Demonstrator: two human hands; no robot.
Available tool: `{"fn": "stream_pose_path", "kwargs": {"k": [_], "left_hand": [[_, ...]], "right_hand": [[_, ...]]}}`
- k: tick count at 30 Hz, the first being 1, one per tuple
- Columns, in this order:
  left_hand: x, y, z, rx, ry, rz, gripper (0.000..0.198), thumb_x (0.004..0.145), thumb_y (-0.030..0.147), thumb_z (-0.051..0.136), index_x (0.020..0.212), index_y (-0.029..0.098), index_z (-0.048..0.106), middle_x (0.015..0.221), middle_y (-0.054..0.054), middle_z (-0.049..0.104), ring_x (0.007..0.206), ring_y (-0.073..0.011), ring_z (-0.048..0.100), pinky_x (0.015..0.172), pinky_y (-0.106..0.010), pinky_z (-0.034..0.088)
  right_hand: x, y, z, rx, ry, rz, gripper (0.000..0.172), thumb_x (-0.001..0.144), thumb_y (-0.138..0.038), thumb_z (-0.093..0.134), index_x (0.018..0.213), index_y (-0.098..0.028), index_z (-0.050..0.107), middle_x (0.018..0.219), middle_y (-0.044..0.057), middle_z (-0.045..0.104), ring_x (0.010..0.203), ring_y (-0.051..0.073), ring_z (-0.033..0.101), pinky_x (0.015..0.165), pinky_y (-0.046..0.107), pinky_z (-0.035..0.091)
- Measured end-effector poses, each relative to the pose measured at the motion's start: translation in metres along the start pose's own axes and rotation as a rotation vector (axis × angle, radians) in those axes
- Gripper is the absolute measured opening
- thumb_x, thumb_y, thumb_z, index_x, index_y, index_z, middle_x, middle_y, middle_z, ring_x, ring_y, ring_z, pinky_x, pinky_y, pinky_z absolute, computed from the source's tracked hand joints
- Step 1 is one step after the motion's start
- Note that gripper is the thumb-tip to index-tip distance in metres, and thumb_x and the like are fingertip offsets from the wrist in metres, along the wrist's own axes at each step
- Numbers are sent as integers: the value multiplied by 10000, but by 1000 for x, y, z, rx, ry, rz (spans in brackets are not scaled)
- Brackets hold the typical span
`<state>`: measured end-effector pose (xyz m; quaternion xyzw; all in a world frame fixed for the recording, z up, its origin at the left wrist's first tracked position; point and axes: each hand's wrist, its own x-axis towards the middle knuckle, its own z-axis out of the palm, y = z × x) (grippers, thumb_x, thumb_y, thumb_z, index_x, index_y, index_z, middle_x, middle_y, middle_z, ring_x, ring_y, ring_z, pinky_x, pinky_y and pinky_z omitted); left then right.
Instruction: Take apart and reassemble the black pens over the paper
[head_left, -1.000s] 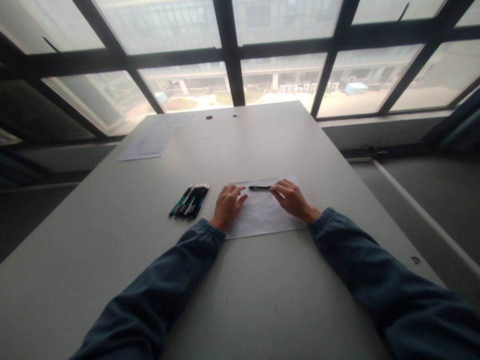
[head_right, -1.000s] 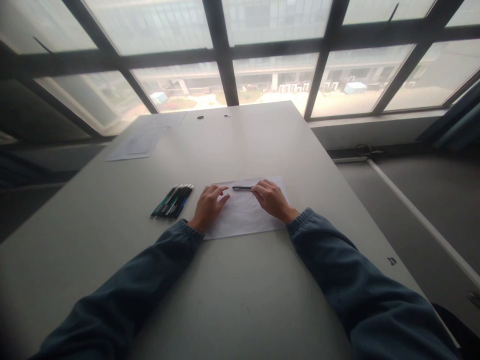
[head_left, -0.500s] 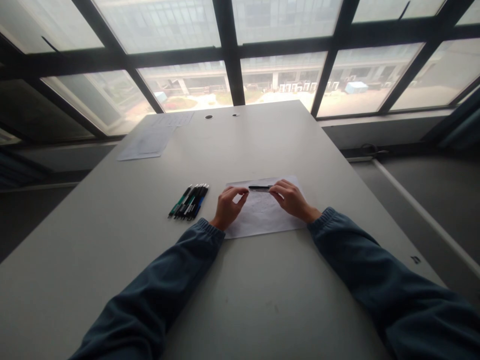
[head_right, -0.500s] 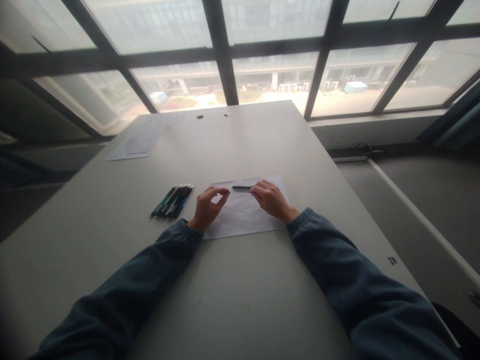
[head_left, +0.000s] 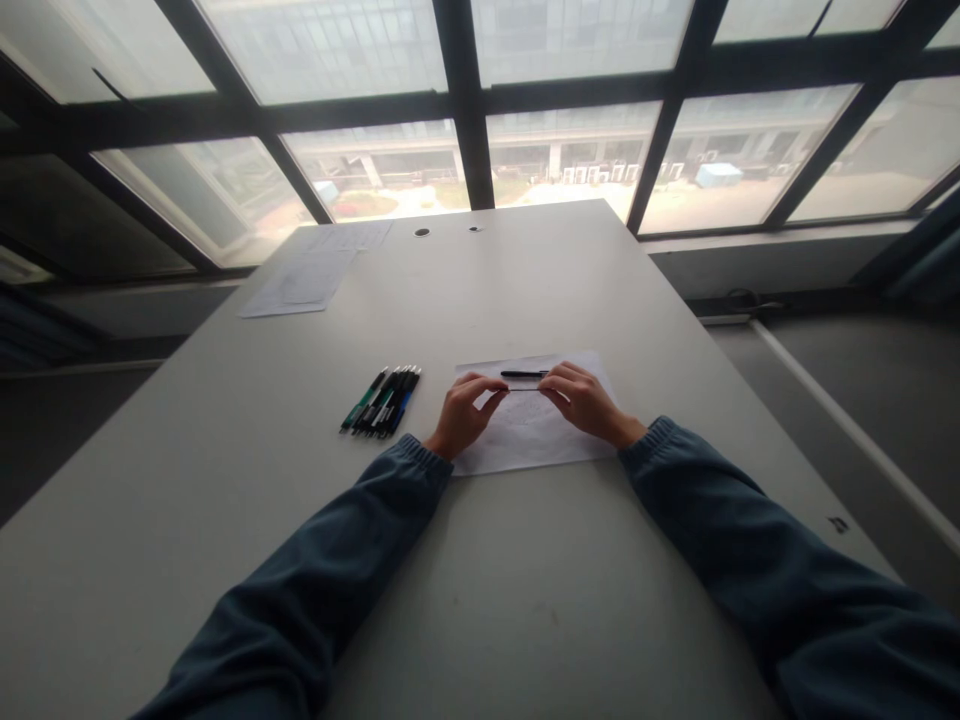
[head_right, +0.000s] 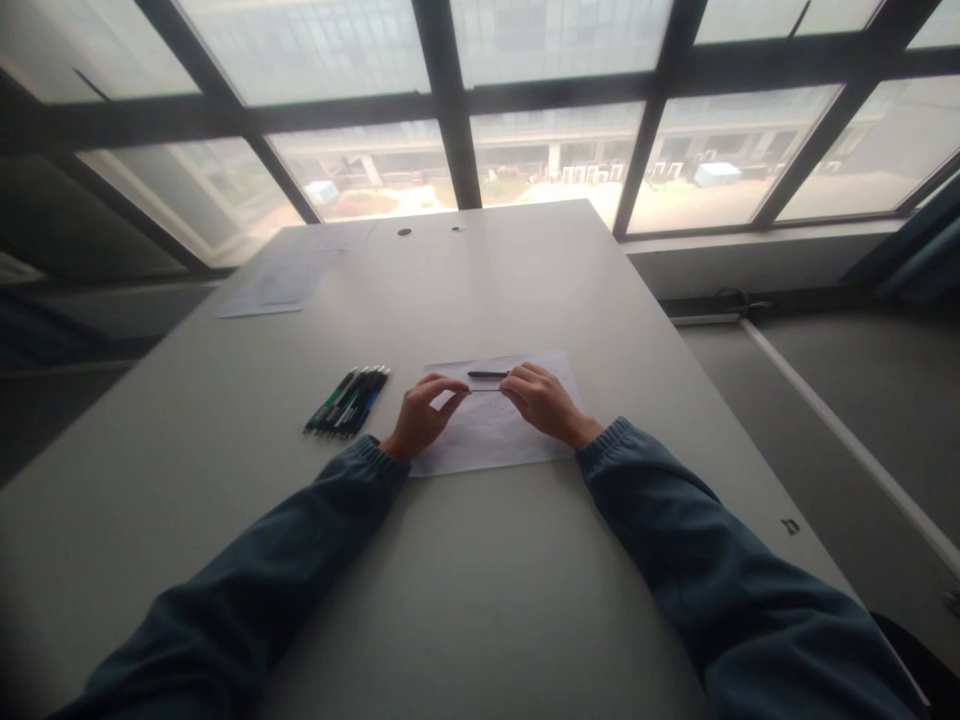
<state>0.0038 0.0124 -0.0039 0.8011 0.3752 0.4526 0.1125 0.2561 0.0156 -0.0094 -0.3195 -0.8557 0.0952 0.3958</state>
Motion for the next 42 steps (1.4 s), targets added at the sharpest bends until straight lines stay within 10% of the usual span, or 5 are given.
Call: {"fn": "stream_pose_path", "kwargs": {"k": [29,37,42], "left_hand": [[3,3,-2,11,-28,87,68,890,216,679,902,216,746,838,-33,753,798,-179,656,782,-359,567],[3,4,-3,-1,-8,102,74,883,186,678,903,221,740,841,-30,741,804,-174,642,777,-345,558],[3,3,-2,10,-16,83,71,883,191,675,898,220,738,847,-33,741,811,-176,646,786,-349,560]], "right_hand": [[2,-10,1,100,-28,-73,127,997,-253,571,1040,-239,690,934,75,709,882,218,627,787,372,528],[3,2,4,115,287,228,231,1031,-254,470,1092,-219,690,948,84,703,925,239,635,833,410,529],[0,15,10,-45,120,226,295,982,-147,505,1194,-232,691,1205,105,701,1121,277,581,963,478,472]]}}
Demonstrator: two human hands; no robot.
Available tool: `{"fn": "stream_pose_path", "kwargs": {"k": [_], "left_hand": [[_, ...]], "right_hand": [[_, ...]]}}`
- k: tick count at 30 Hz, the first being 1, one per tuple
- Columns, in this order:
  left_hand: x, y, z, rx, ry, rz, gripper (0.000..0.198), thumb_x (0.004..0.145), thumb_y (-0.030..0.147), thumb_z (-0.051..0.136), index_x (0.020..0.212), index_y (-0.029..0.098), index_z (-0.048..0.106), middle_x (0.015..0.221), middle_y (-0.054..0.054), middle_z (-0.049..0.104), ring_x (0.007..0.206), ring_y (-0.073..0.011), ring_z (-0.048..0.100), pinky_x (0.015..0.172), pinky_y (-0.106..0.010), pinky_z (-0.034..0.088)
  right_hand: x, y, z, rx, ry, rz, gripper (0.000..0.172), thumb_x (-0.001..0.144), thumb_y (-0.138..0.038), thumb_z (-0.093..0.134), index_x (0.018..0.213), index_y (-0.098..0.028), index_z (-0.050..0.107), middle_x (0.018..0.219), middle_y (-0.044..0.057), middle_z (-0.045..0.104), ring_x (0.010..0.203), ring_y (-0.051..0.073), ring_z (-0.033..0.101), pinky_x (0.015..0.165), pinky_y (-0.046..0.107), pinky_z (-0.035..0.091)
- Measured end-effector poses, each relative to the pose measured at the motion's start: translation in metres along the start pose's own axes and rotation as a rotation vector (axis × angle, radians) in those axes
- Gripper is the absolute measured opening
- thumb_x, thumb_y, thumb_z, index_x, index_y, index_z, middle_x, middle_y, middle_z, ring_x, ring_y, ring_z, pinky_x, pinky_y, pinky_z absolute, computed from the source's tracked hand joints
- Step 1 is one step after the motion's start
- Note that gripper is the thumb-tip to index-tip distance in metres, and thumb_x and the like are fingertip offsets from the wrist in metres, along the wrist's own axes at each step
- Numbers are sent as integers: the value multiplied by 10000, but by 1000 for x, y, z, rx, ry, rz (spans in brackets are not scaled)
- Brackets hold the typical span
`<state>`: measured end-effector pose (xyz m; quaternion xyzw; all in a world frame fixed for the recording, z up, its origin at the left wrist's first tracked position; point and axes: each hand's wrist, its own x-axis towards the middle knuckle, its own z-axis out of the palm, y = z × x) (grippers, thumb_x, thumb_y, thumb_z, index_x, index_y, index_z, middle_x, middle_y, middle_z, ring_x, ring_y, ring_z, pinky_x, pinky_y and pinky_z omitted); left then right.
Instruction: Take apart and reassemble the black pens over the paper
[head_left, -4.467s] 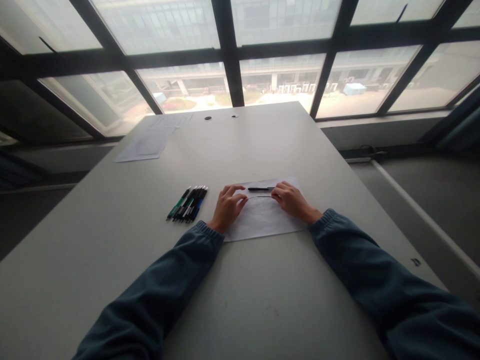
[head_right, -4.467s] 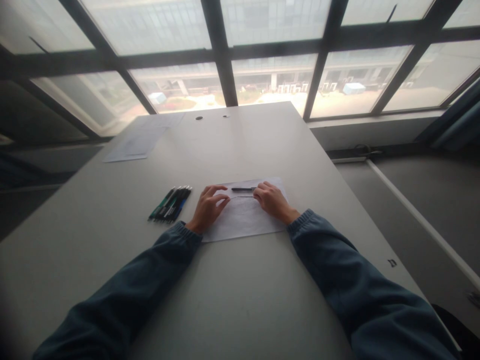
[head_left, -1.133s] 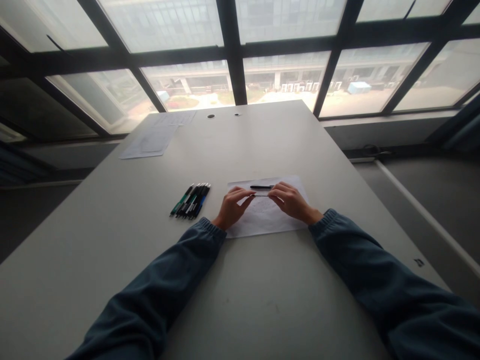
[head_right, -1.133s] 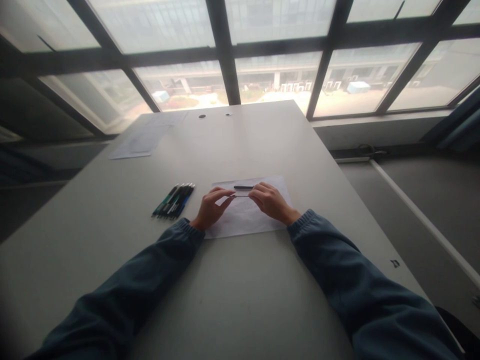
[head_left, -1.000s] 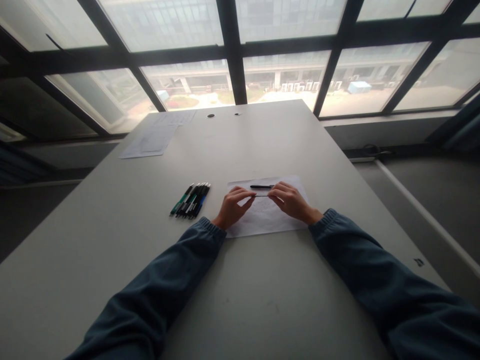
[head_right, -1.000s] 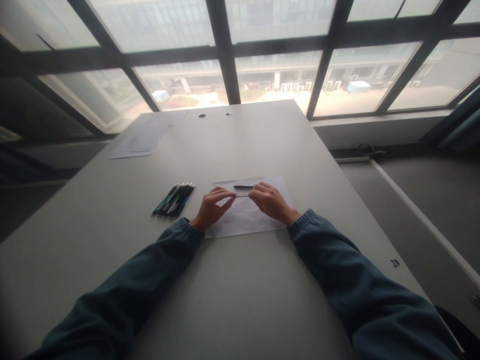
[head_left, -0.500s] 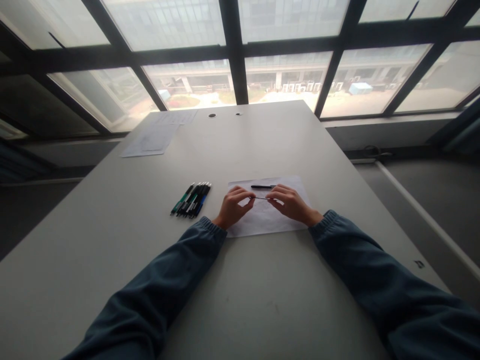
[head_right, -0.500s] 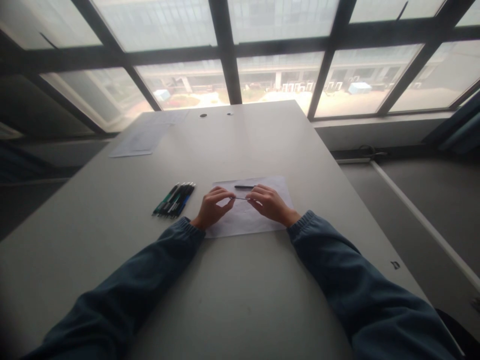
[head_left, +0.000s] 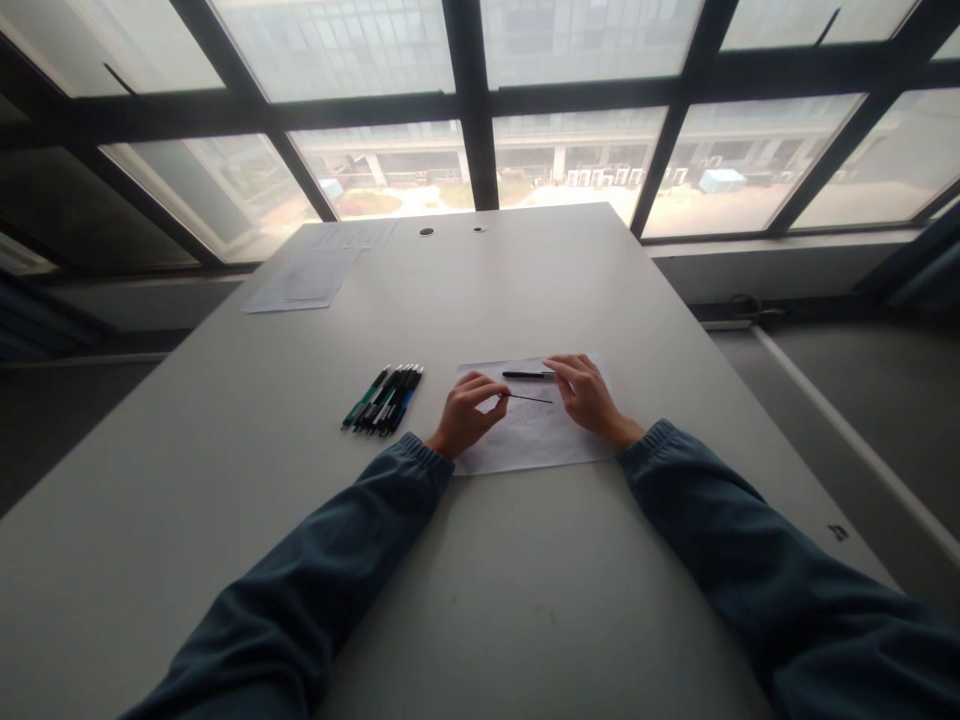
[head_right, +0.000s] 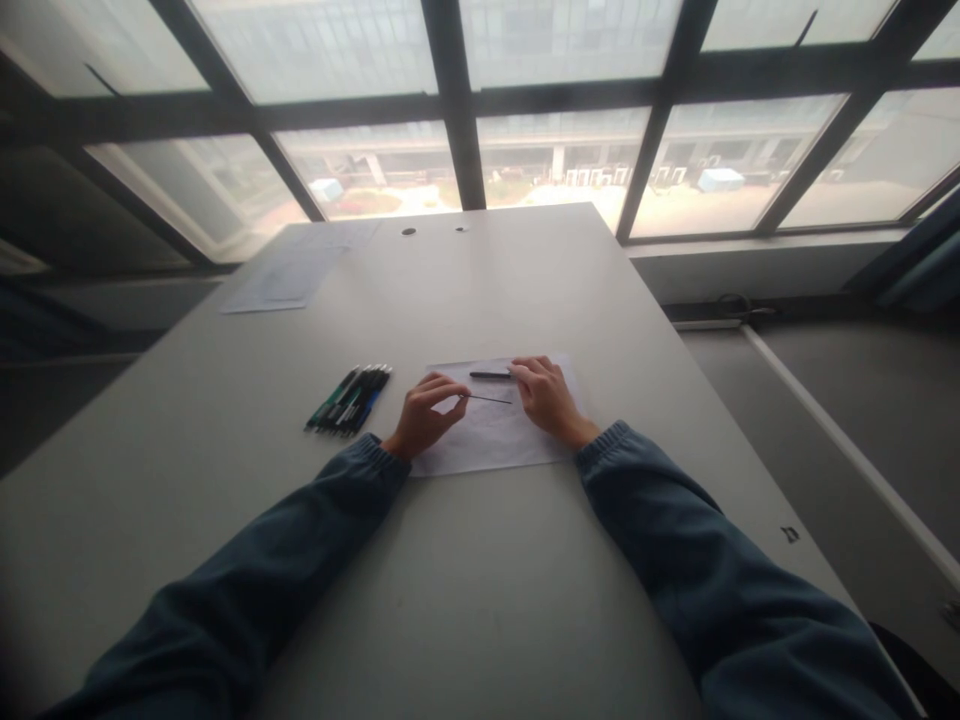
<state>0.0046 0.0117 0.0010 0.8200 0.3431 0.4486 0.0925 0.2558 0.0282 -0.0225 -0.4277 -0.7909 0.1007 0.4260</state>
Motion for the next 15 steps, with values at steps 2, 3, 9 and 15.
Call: {"fn": "stream_pose_path", "kwargs": {"k": [2,3,9,15], "left_hand": [[0,0,0,8,1,-12,68,881,196,676,890,220,738,841,-32,740,808,-180,649,787,-352,561],[0,0,0,8,4,-13,68,881,194,676,889,220,738,839,-31,739,807,-181,649,788,-351,561],[1,0,0,7,32,-12,82,873,160,675,894,211,736,830,-28,736,800,-176,638,781,-335,546],[1,-2,1,13,51,-26,90,862,154,679,893,211,742,831,-26,737,806,-174,640,784,-320,543]], "right_hand": [[-1,3,2,-63,-95,-21,267,955,-138,564,1159,-235,707,1237,98,703,1162,287,569,979,491,444],[-1,3,2,-90,-126,-21,234,943,-145,599,1126,-233,715,1215,94,714,1157,290,574,978,492,433],[0,-1,-4,-182,-119,86,29,916,-227,697,924,-210,719,998,73,739,1002,271,622,920,448,421],[1,-2,-5,-219,-200,101,187,907,-243,717,1092,-229,731,1056,81,721,1056,284,595,933,443,409]]}}
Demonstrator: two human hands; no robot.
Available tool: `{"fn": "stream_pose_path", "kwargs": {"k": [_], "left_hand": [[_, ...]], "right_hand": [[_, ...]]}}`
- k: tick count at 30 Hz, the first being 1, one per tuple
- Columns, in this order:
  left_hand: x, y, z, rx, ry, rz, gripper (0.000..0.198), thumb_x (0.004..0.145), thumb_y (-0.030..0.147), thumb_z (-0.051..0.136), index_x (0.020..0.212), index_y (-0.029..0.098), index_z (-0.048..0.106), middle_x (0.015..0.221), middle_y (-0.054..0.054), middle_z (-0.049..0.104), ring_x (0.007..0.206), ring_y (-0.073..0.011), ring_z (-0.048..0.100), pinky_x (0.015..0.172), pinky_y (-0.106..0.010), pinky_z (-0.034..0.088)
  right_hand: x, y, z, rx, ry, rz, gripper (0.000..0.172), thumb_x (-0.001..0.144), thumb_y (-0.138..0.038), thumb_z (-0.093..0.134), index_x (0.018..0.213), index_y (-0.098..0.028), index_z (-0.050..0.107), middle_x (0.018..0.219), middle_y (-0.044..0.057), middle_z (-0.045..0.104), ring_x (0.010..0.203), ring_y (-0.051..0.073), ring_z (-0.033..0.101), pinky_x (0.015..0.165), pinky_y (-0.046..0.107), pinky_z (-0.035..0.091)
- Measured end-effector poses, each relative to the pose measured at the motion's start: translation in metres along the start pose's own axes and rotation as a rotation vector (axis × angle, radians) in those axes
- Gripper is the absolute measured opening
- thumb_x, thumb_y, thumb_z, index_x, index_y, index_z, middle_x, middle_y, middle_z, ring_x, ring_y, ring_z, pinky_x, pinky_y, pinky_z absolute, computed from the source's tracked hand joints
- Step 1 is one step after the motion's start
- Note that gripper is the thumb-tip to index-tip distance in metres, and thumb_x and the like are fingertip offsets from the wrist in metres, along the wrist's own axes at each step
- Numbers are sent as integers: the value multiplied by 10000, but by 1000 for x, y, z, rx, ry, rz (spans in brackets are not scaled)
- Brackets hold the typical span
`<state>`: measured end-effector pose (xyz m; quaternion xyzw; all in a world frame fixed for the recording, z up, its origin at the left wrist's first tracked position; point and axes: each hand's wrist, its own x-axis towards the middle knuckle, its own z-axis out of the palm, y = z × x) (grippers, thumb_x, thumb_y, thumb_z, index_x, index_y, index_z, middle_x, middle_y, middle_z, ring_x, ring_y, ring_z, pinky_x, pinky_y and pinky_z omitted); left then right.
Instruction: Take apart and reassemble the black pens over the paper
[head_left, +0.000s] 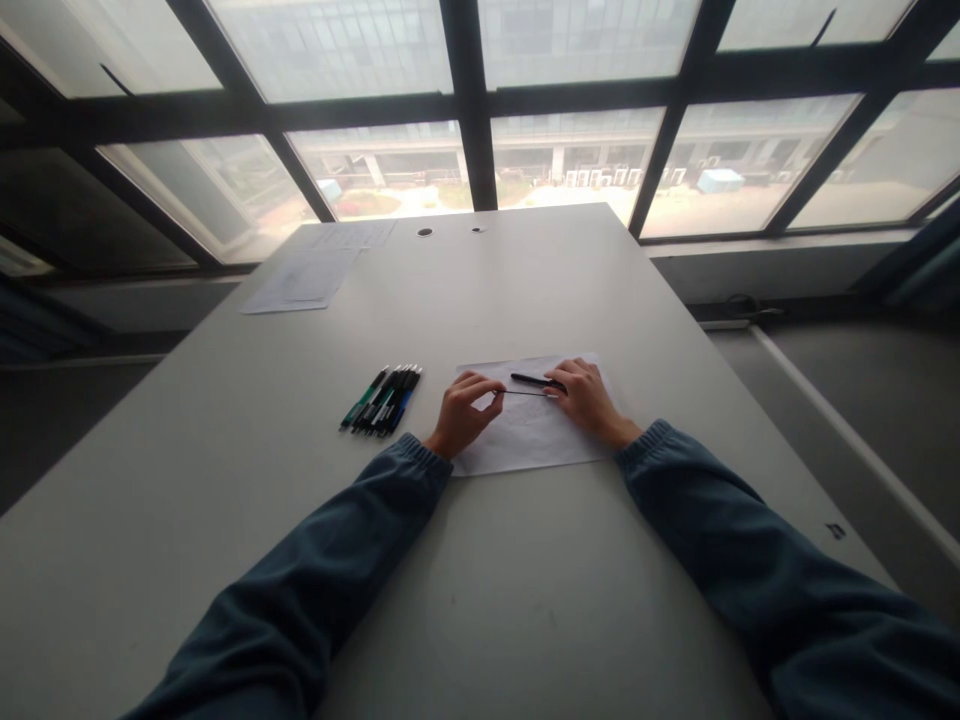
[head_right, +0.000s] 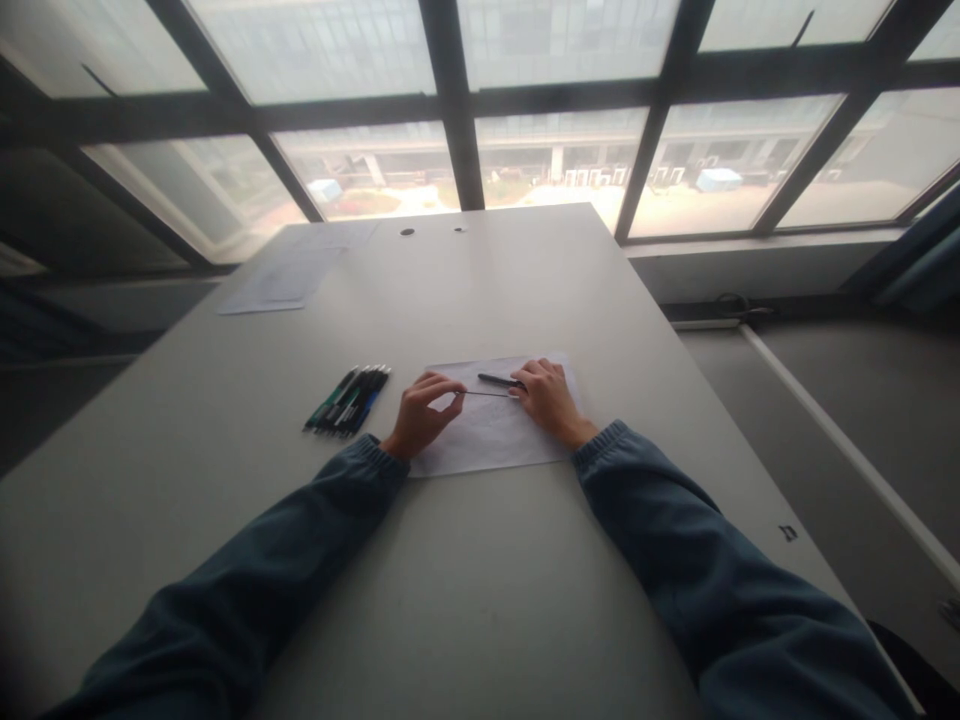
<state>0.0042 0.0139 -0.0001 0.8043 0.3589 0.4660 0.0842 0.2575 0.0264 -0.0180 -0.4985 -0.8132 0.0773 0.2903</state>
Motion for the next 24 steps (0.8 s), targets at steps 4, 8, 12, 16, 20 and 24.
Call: {"fn": "stream_pose_path", "kwargs": {"k": [4,8,12,16,20,24], "left_hand": [[0,0,0,7,-1,-31,83,867,170,676,883,213,746,819,-26,738,804,-177,643,785,-326,544],[0,-2,-2,28,110,-118,72,865,184,683,891,208,746,826,-23,735,807,-170,637,767,-319,533],[1,-9,-4,48,261,-268,75,860,202,677,888,204,746,810,-17,722,800,-164,635,676,-283,498],[1,-14,-5,36,309,-331,88,859,215,666,886,204,749,806,-11,721,779,-152,639,670,-276,486],[1,-13,-5,25,303,-337,88,857,218,667,884,209,750,801,-9,716,779,-153,637,668,-276,482],[0,-13,-4,24,268,-336,86,858,221,671,888,210,751,805,-11,715,785,-155,638,673,-276,486]], "right_hand": [[0,2,3,7,-13,13,100,911,-197,695,994,-227,743,1004,77,708,1025,279,592,926,440,411],[0,2,4,57,107,40,111,927,-156,631,967,-219,714,1004,83,683,1001,277,580,892,423,432],[-1,3,3,125,262,86,122,932,-147,582,972,-212,677,988,90,674,967,277,576,877,425,448],[0,6,2,152,346,118,125,933,-150,559,965,-216,661,978,92,674,950,283,576,868,434,455],[-1,7,2,174,378,109,120,939,-161,552,965,-217,654,971,90,670,949,282,578,865,433,464],[-1,7,3,183,381,92,120,939,-162,552,966,-221,654,967,83,667,950,275,582,863,426,470]]}}
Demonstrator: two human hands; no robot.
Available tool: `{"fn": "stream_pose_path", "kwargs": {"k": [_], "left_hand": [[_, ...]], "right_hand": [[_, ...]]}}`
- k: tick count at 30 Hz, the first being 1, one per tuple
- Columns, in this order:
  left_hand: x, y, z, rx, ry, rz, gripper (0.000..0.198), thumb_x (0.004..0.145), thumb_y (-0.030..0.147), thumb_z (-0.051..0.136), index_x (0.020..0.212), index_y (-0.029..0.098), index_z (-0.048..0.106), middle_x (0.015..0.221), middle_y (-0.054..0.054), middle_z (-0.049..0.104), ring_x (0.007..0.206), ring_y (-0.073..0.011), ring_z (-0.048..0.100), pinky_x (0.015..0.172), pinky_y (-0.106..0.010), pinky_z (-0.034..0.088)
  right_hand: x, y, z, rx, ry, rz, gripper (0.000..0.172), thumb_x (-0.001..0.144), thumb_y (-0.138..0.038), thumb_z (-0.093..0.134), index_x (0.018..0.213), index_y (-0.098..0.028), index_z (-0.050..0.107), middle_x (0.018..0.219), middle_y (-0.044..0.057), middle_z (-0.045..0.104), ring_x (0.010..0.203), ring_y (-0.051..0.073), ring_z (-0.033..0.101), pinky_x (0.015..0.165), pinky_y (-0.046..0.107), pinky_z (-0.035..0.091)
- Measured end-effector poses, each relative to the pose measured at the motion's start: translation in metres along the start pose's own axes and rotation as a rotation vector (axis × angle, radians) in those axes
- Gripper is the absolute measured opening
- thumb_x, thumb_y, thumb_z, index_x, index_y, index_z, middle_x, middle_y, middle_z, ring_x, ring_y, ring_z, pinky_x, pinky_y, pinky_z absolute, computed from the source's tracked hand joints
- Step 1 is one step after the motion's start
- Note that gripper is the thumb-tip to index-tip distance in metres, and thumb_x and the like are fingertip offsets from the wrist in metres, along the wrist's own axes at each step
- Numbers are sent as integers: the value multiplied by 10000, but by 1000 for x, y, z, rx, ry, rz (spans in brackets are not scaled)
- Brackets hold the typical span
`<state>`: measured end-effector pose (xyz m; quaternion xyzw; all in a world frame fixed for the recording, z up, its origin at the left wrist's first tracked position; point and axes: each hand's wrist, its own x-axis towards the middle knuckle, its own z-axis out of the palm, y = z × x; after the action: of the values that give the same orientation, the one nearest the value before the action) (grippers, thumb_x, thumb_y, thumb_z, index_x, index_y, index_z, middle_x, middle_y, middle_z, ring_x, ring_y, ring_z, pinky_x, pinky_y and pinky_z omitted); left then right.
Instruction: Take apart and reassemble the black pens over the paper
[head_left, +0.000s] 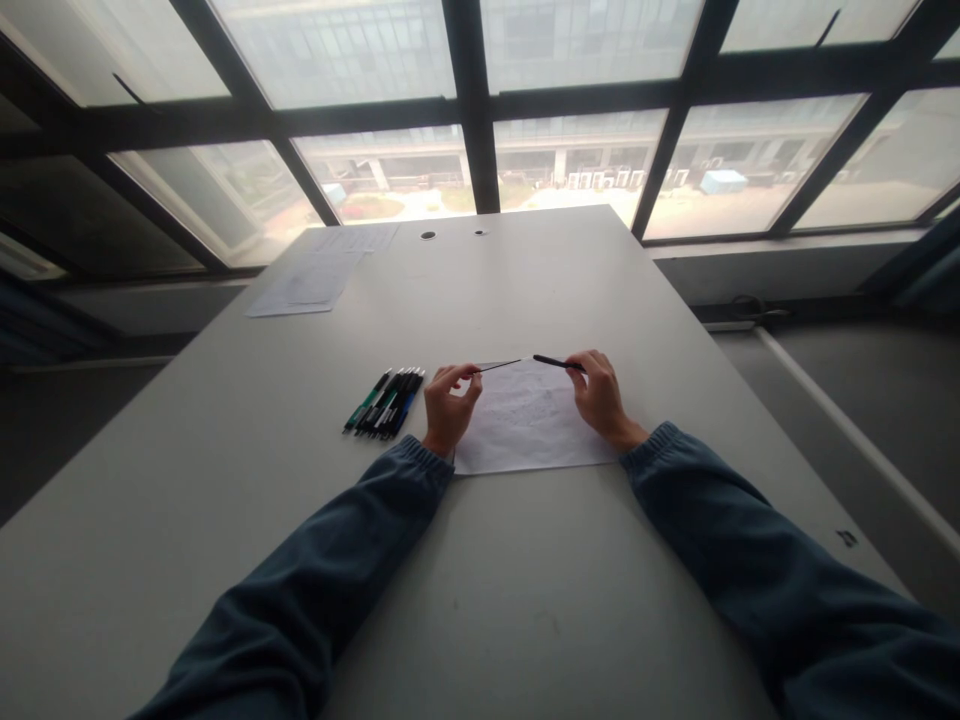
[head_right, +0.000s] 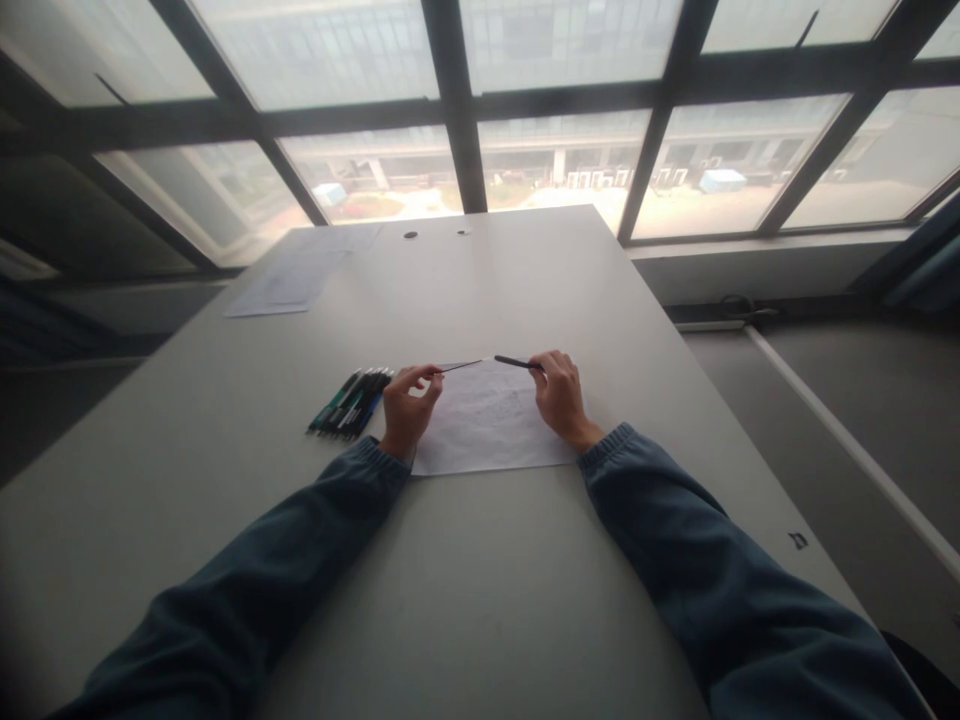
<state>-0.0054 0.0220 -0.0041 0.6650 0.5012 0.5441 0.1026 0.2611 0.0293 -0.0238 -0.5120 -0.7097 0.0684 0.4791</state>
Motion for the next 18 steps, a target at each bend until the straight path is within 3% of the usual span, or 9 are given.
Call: {"fn": "stream_pose_path", "kwargs": {"k": [13,18], "left_hand": [[0,3,0,60,-65,43,95,866,212,663,902,218,751,802,-14,712,812,-171,634,687,-289,503],[-2,5,-1,85,-105,123,92,880,210,666,913,220,752,858,-24,734,856,-186,636,773,-324,531]], "right_hand": [[1,-7,-5,-119,-35,-74,111,940,-159,580,965,-228,664,1014,72,676,985,270,566,895,421,435],[0,-11,-6,-136,-61,-123,104,942,-167,596,982,-228,670,1035,72,669,998,268,562,900,422,425]]}}
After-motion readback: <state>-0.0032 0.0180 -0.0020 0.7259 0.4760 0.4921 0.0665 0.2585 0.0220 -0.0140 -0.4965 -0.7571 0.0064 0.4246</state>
